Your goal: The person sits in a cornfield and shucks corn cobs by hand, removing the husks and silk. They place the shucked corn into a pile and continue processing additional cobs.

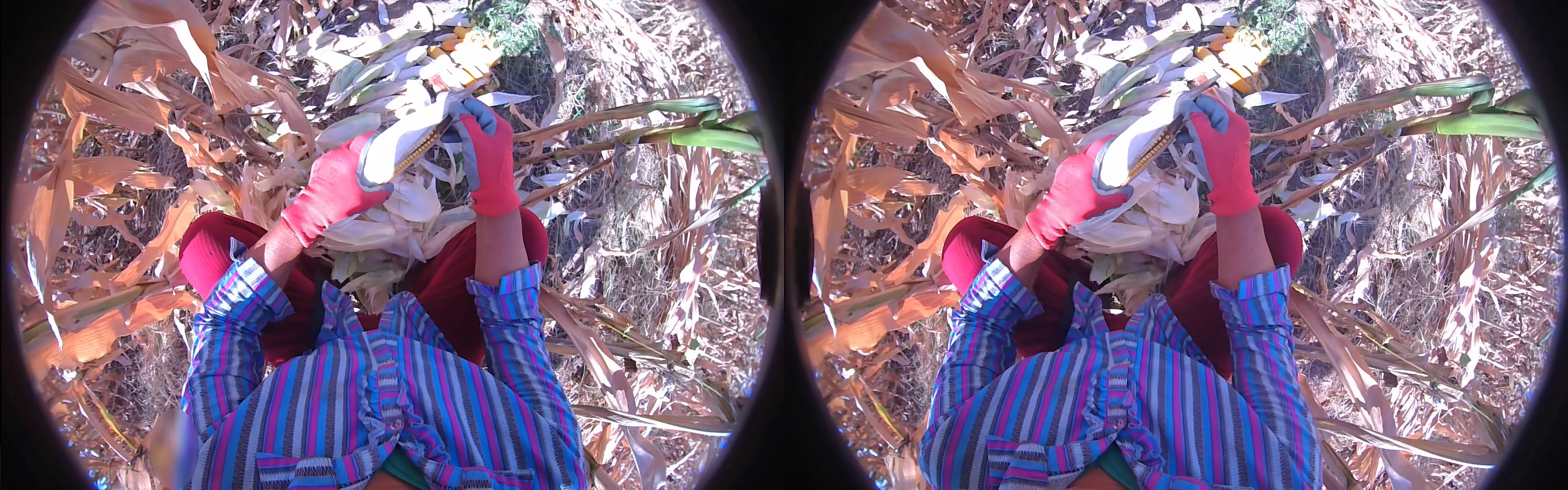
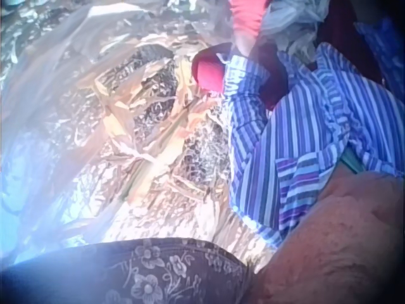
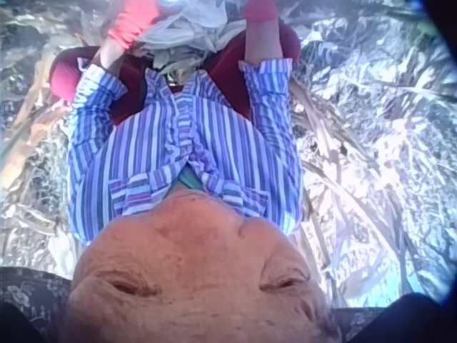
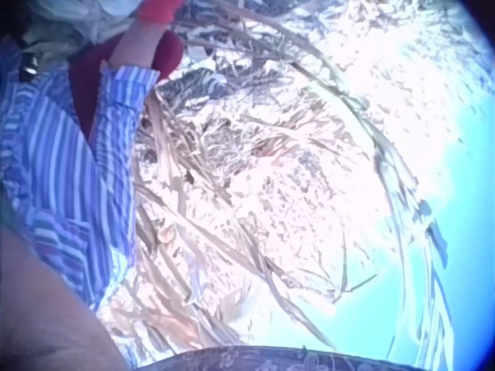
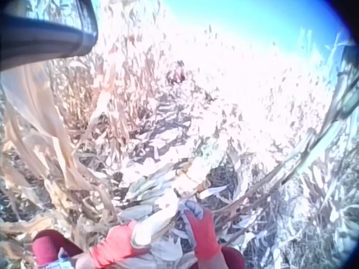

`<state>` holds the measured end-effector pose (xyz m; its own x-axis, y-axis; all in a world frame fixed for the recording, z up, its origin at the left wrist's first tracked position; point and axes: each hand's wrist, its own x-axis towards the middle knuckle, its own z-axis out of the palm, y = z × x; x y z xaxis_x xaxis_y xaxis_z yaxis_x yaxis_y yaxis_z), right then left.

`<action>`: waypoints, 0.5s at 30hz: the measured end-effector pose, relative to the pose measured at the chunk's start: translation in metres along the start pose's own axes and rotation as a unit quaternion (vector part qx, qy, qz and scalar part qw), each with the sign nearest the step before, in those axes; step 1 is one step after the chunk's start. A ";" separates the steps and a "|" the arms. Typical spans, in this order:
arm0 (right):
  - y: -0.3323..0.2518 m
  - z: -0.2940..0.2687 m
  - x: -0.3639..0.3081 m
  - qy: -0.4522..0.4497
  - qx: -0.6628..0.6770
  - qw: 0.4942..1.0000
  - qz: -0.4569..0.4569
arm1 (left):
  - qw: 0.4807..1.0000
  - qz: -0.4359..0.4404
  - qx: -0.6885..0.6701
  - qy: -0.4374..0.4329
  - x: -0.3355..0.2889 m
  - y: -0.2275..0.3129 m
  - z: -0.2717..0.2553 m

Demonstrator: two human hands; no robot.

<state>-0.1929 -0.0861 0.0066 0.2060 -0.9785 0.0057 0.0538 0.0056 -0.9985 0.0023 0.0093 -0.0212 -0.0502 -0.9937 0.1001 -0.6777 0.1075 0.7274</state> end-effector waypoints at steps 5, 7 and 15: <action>0.014 0.000 0.004 0.035 0.031 0.999 -0.006 | 0.997 -0.009 0.070 0.028 0.002 -0.001 0.001; 0.018 0.005 0.004 0.042 0.151 0.987 0.031 | 1.000 -0.003 -0.009 0.022 0.003 -0.007 0.007; 0.041 0.016 0.000 -0.068 0.480 0.869 0.099 | 0.851 -0.133 -0.497 -0.107 0.009 0.000 0.018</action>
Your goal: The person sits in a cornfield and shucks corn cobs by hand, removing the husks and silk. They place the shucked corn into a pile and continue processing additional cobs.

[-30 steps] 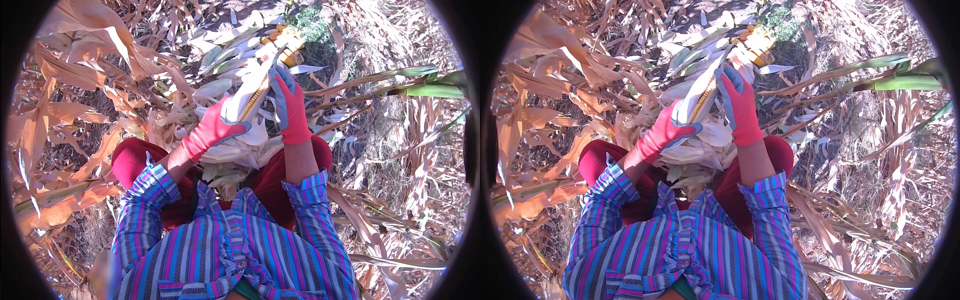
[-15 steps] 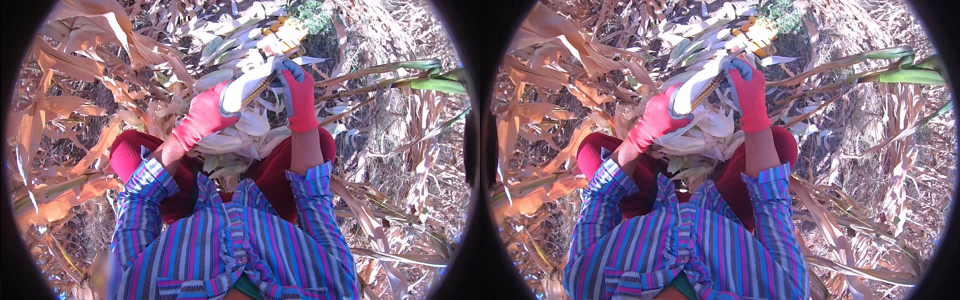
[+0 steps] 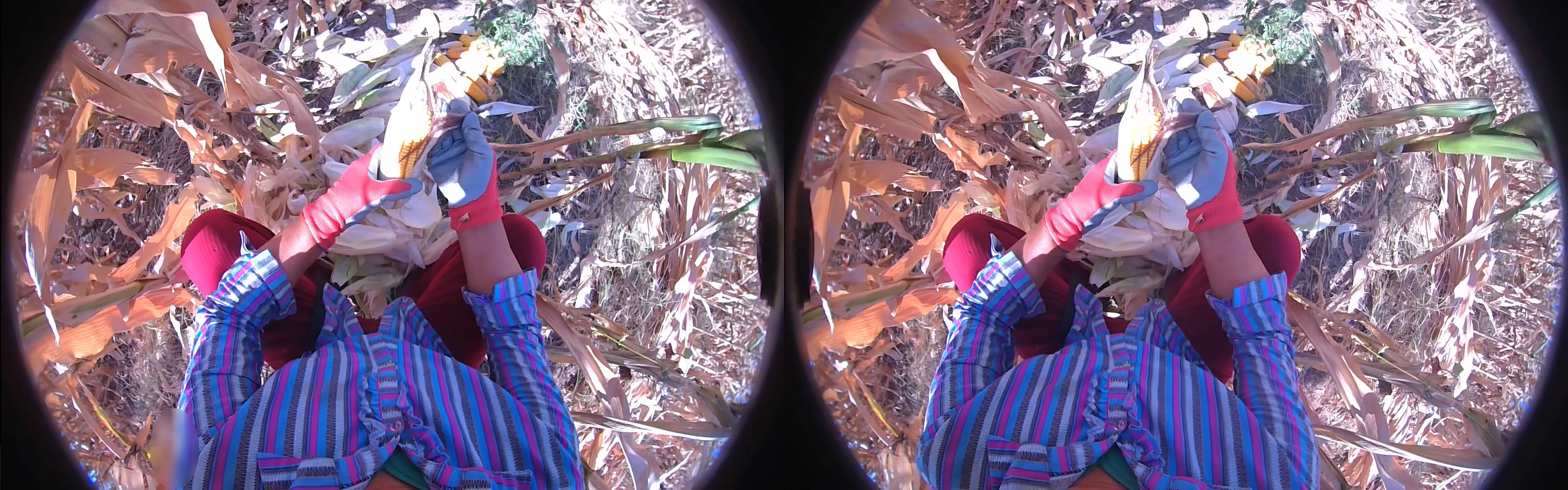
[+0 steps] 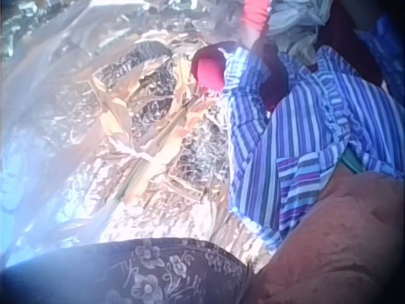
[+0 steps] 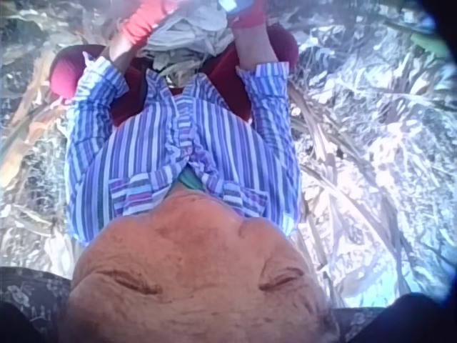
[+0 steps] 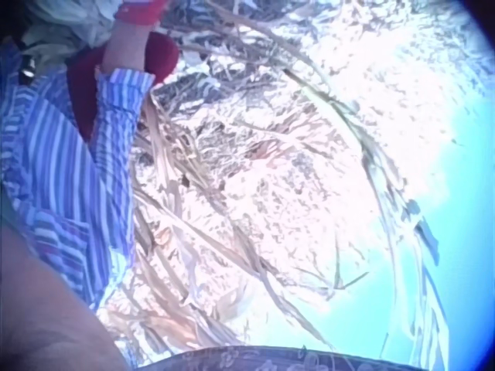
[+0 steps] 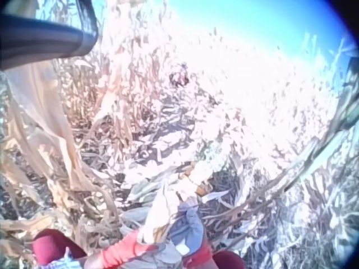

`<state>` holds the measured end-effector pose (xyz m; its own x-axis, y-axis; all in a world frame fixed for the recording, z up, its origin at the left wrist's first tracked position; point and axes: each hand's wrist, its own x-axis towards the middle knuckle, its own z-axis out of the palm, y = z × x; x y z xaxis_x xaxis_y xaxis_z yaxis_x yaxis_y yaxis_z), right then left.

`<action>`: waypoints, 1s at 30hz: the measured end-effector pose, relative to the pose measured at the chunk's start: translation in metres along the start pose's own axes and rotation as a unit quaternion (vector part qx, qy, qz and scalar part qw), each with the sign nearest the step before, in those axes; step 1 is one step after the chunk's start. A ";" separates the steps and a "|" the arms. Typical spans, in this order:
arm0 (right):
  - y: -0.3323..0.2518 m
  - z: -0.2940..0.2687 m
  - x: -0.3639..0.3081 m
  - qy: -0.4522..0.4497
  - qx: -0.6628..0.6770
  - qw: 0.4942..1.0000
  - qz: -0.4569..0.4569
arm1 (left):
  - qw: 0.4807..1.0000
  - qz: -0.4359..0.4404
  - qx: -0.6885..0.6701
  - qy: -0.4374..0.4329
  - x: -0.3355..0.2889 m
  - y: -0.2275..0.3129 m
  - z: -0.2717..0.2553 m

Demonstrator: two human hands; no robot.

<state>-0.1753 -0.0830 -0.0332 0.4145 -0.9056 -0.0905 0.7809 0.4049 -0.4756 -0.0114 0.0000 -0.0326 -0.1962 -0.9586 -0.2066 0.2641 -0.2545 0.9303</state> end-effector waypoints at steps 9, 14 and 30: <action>-0.005 0.024 -0.016 -0.150 0.088 0.980 0.092 | 0.950 -0.039 -0.305 -0.061 -0.004 -0.012 0.009; -0.013 0.033 -0.027 -0.130 -0.066 0.985 0.095 | 0.979 -0.031 -0.195 -0.046 -0.003 0.008 0.008; 0.026 0.023 -0.033 -0.217 -0.378 0.847 0.303 | 0.930 0.169 -0.172 0.278 0.001 0.038 -0.055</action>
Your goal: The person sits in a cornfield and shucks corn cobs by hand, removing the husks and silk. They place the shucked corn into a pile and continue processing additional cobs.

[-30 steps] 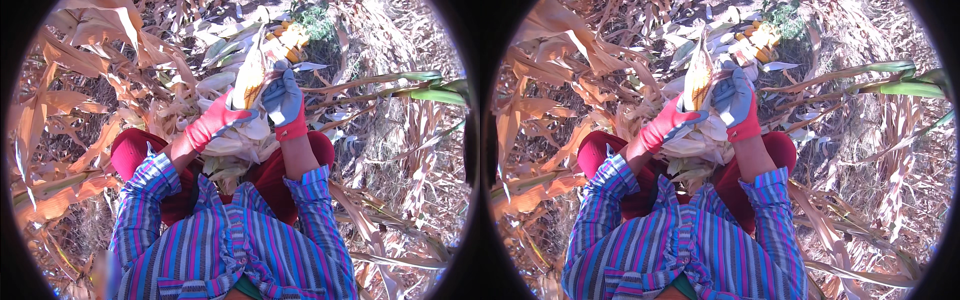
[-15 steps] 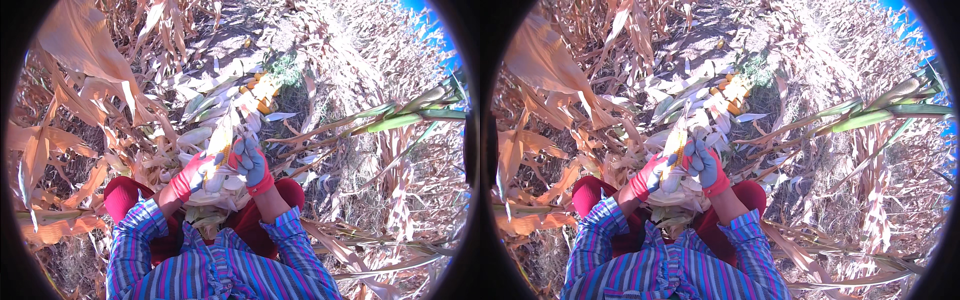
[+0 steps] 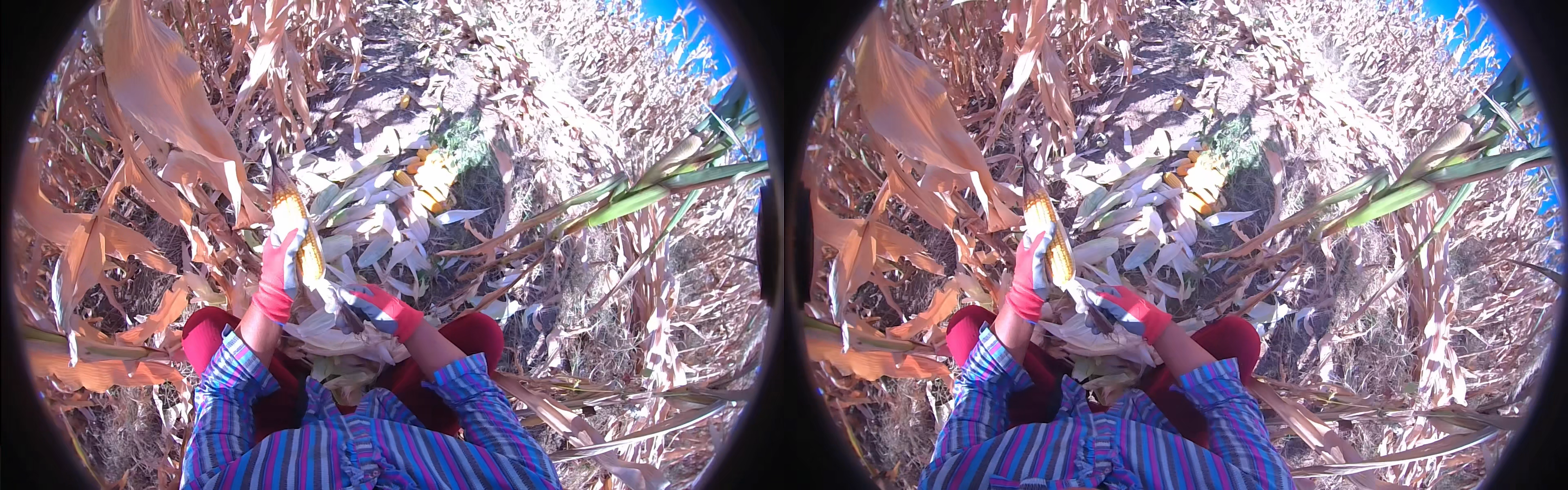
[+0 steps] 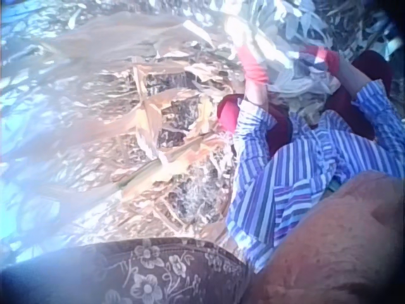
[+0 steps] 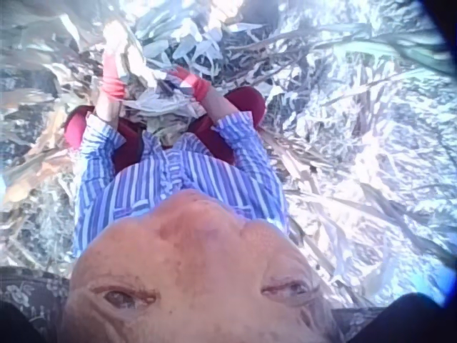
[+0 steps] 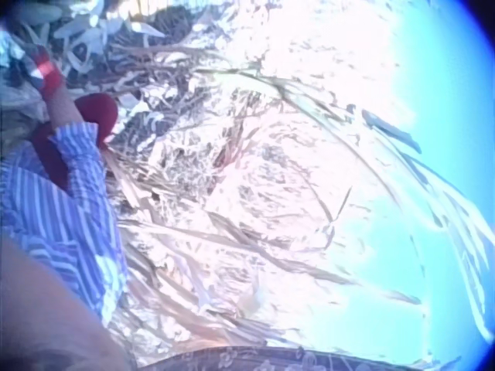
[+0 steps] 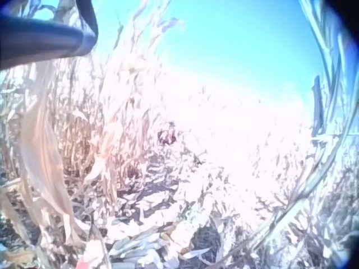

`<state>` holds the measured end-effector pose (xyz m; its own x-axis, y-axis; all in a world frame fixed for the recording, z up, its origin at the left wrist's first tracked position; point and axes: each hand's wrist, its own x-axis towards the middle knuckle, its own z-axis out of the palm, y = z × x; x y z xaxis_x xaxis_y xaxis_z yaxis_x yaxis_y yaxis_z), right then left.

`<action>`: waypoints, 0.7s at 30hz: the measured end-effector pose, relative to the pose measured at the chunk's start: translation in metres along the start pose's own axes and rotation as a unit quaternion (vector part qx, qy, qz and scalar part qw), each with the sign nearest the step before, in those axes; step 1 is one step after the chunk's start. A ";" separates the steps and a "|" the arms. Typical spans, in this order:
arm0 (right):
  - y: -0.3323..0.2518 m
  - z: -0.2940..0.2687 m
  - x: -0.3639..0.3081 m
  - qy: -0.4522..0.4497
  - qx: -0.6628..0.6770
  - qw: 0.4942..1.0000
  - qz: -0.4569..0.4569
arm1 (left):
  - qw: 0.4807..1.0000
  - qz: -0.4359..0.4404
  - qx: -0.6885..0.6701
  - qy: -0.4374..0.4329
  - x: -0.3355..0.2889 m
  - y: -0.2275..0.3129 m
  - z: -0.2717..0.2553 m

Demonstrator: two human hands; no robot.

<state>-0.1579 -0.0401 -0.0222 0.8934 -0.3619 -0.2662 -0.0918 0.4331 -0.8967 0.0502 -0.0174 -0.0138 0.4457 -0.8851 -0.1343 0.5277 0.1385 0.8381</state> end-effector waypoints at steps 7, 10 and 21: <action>0.012 -0.025 0.005 0.265 -0.043 0.947 -0.177 | 0.984 0.066 0.164 -0.033 -0.014 -0.014 0.004; 0.025 -0.007 0.009 0.190 -0.049 0.972 -0.127 | 0.989 0.037 0.126 -0.071 -0.025 -0.026 0.024; 0.007 0.016 0.002 0.153 0.042 0.970 -0.182 | 0.970 0.035 0.149 -0.191 -0.031 0.003 0.054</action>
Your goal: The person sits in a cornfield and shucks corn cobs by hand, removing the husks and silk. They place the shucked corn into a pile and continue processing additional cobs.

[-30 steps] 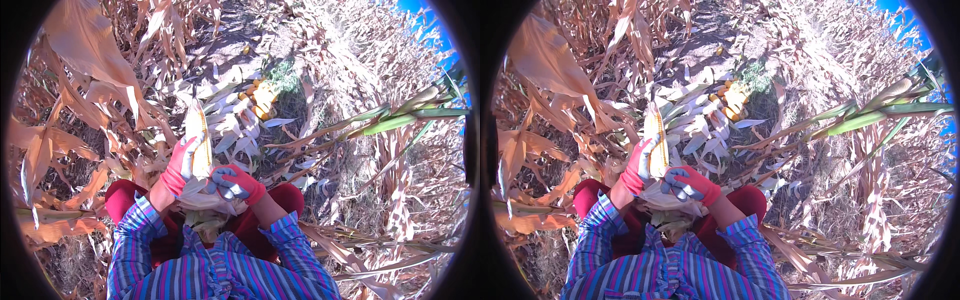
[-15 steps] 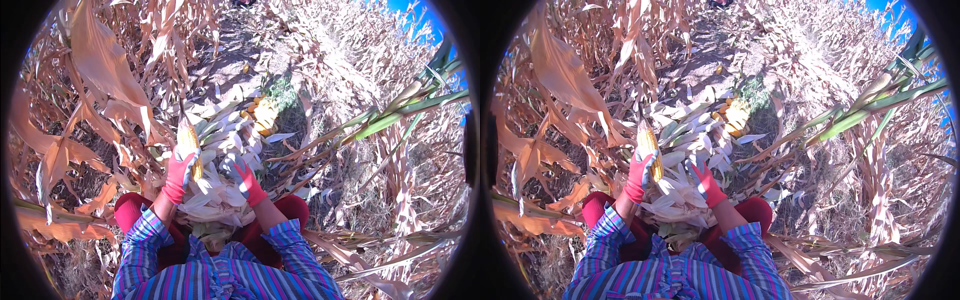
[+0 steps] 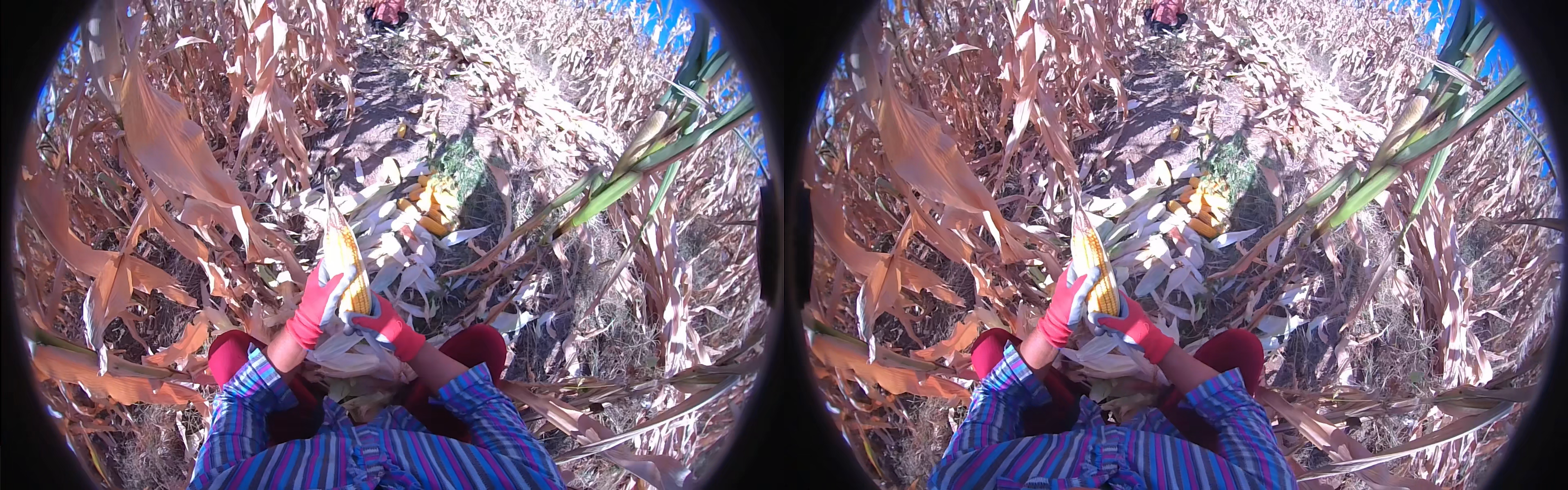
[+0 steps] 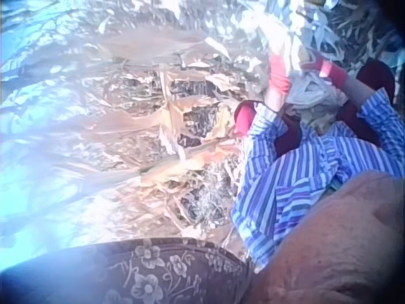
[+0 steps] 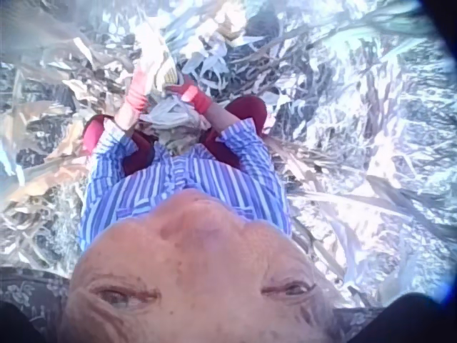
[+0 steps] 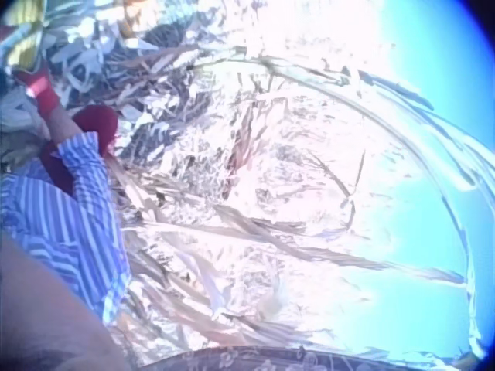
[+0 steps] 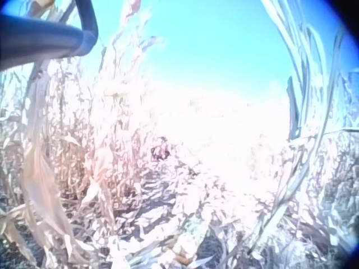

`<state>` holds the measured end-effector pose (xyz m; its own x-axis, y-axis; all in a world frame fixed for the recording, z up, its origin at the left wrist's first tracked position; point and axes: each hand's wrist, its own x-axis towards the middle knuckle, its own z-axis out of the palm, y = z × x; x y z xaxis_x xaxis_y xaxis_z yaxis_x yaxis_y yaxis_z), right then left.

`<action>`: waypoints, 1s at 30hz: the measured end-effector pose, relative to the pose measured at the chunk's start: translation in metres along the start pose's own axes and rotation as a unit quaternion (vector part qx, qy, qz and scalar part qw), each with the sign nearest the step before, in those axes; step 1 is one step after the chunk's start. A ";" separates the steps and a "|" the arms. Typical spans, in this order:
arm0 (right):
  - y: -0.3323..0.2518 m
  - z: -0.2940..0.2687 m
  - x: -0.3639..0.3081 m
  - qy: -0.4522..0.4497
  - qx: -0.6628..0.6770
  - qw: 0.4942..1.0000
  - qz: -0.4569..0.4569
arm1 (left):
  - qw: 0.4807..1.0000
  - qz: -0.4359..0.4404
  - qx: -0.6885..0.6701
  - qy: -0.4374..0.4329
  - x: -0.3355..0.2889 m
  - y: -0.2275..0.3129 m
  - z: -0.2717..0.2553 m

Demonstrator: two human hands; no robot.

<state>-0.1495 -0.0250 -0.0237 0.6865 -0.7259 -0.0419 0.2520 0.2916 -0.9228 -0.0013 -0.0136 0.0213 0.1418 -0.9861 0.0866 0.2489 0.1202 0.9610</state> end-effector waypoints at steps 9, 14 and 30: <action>-0.024 -0.011 0.002 0.045 -0.024 0.999 0.017 | 0.995 -0.038 -0.094 0.013 0.040 -0.008 0.018; -0.011 -0.018 0.005 0.084 -0.239 0.966 -0.048 | 0.990 -0.001 -0.124 0.065 0.056 -0.025 0.006; 0.016 -0.001 -0.008 0.115 -0.367 0.922 -0.046 | 0.982 -0.060 -0.131 0.126 0.035 0.002 -0.003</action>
<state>-0.1518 -0.0155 -0.0384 0.5009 -0.8642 0.0482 -0.2852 -0.2173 -0.9335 0.0067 -0.0472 0.0260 0.3208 -0.9392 -0.1226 0.5110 0.0627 0.8573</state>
